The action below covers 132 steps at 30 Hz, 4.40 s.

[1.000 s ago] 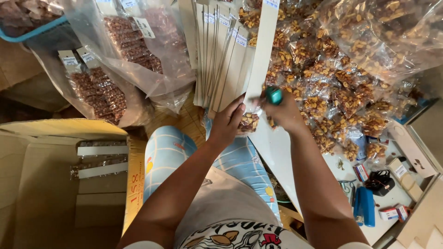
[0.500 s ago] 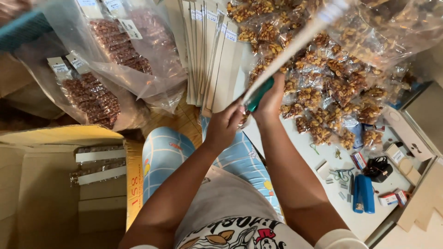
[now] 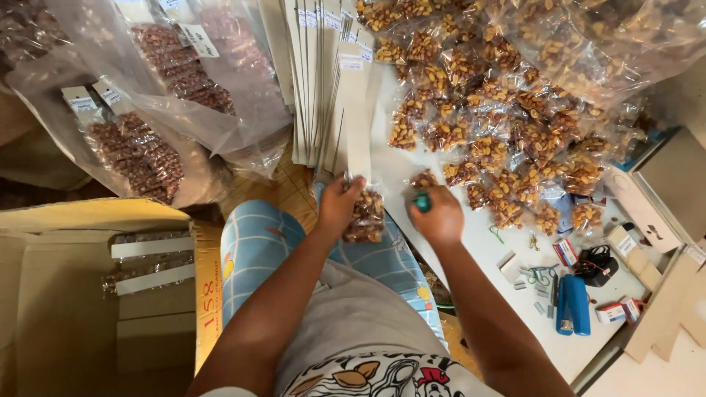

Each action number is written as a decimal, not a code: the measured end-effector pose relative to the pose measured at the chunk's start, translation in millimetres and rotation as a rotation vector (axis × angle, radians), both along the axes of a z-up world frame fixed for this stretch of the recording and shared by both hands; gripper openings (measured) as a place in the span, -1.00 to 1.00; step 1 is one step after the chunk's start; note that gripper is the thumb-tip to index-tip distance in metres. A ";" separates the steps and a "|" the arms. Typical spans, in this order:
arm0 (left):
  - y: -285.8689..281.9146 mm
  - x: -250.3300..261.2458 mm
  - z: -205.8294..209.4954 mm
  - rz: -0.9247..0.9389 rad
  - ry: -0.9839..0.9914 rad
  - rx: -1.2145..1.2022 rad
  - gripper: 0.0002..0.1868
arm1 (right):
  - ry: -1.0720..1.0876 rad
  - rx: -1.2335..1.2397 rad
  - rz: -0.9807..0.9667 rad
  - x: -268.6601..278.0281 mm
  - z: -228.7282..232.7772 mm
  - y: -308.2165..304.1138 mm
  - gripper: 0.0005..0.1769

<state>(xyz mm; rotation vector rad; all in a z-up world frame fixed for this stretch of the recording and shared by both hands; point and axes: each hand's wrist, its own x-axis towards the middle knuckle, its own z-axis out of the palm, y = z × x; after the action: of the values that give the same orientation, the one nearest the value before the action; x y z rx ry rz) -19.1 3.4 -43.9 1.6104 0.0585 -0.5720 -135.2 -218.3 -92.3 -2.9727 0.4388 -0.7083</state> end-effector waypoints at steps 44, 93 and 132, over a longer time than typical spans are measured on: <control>-17.3 -27.7 86.0 -0.171 -0.017 0.042 -0.45 | -0.213 1.311 -0.507 124.9 155.8 5.8 -0.57; -9.8 -35.5 127.0 -0.294 -0.397 0.030 -0.51 | -0.655 2.016 -0.454 115.4 156.4 38.3 -0.54; -19.8 -27.1 46.6 -0.081 -0.195 -0.259 -0.65 | 0.286 1.097 0.021 66.9 147.0 21.5 -0.65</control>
<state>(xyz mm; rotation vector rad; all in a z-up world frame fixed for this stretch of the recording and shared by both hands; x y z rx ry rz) -46.2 -16.4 2.7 1.4120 -0.2184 -0.4617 -68.4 -196.8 54.7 -2.0024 0.5624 0.0261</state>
